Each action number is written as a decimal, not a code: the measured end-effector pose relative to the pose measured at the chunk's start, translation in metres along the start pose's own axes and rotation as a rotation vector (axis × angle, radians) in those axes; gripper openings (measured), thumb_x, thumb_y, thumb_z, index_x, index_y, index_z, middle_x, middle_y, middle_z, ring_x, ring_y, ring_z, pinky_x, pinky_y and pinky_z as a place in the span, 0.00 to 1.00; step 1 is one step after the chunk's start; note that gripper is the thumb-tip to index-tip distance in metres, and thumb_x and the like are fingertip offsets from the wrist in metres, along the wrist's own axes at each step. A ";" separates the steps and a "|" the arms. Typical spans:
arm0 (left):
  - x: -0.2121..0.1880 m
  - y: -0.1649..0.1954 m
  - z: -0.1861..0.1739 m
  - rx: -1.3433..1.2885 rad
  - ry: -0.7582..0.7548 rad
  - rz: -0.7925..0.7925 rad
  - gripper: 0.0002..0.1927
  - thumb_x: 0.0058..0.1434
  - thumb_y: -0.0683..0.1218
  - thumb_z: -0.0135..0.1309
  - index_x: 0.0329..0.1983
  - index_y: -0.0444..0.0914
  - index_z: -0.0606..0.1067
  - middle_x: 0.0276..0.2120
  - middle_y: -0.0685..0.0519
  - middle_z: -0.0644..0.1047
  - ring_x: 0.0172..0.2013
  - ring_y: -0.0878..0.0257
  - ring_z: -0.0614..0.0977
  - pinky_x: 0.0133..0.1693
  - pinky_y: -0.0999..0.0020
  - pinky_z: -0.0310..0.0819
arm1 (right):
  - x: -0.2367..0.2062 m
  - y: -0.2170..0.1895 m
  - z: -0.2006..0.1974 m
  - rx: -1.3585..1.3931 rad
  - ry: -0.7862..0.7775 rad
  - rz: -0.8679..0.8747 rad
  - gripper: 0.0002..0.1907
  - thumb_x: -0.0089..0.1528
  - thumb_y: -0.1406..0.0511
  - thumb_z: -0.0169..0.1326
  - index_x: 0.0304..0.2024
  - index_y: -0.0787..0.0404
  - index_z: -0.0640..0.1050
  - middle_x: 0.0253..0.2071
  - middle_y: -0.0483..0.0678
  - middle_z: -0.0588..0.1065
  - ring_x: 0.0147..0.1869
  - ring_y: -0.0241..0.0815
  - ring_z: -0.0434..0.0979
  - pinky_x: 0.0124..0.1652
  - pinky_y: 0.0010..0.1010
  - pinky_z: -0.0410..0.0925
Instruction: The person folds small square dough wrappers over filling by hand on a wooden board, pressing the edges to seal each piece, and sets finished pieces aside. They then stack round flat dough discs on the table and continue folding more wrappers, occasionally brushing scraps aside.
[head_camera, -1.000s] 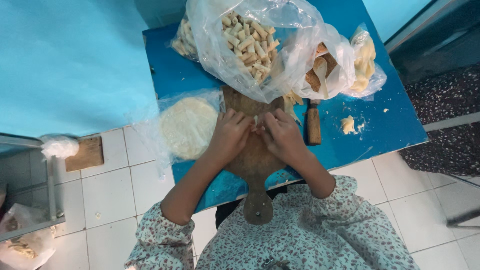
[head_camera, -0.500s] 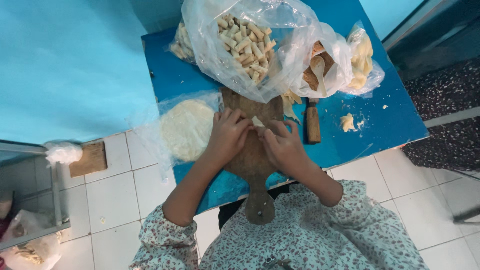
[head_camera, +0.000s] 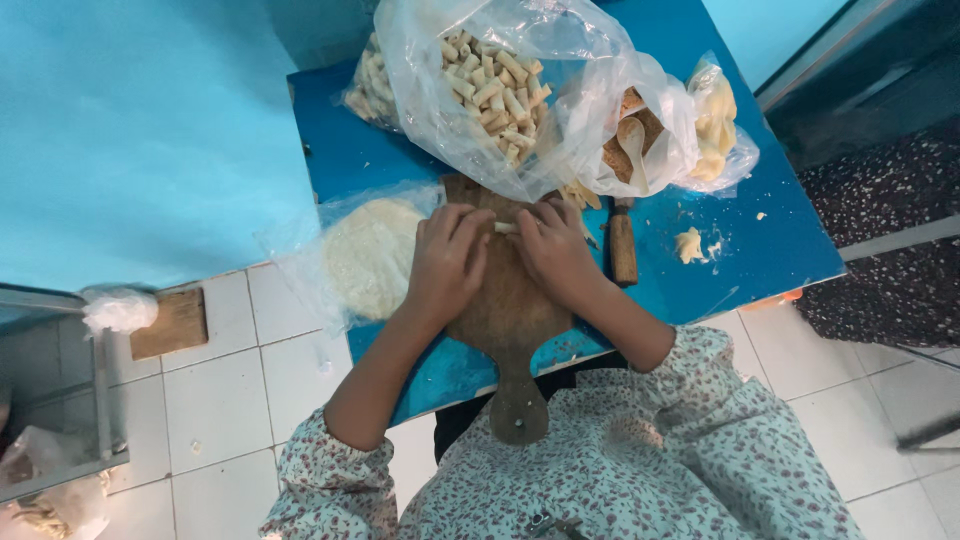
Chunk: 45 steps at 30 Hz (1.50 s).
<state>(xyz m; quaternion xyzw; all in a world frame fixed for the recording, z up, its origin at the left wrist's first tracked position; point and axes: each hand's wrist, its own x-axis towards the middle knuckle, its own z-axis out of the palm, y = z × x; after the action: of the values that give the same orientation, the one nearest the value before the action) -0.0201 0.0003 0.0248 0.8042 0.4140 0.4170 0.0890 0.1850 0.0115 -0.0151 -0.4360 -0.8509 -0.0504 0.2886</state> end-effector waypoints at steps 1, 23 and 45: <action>0.000 0.000 -0.001 -0.008 0.009 0.000 0.17 0.61 0.38 0.57 0.55 0.37 0.75 0.49 0.46 0.73 0.51 0.47 0.76 0.50 0.52 0.66 | 0.001 0.001 0.002 0.032 0.002 -0.006 0.16 0.64 0.66 0.58 0.51 0.67 0.73 0.46 0.55 0.75 0.57 0.59 0.73 0.58 0.52 0.64; -0.037 -0.033 -0.120 0.137 0.064 -0.431 0.03 0.63 0.41 0.58 0.36 0.36 0.77 0.46 0.48 0.81 0.45 0.48 0.81 0.53 0.53 0.72 | 0.039 -0.040 -0.096 0.145 0.379 -0.180 0.19 0.62 0.77 0.60 0.53 0.65 0.69 0.60 0.59 0.73 0.63 0.63 0.72 0.61 0.53 0.64; -0.069 0.122 -0.136 0.429 0.130 -0.204 0.05 0.61 0.38 0.62 0.40 0.35 0.79 0.29 0.49 0.76 0.30 0.53 0.76 0.33 0.58 0.70 | -0.077 -0.107 -0.110 0.402 -0.024 -0.486 0.22 0.55 0.71 0.58 0.53 0.60 0.77 0.47 0.48 0.78 0.54 0.48 0.80 0.60 0.59 0.61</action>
<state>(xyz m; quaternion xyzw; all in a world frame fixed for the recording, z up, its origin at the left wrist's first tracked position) -0.0711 -0.1566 0.1294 0.7303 0.5769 0.3592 -0.0692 0.1871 -0.1466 0.0526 -0.1546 -0.9265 0.0563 0.3384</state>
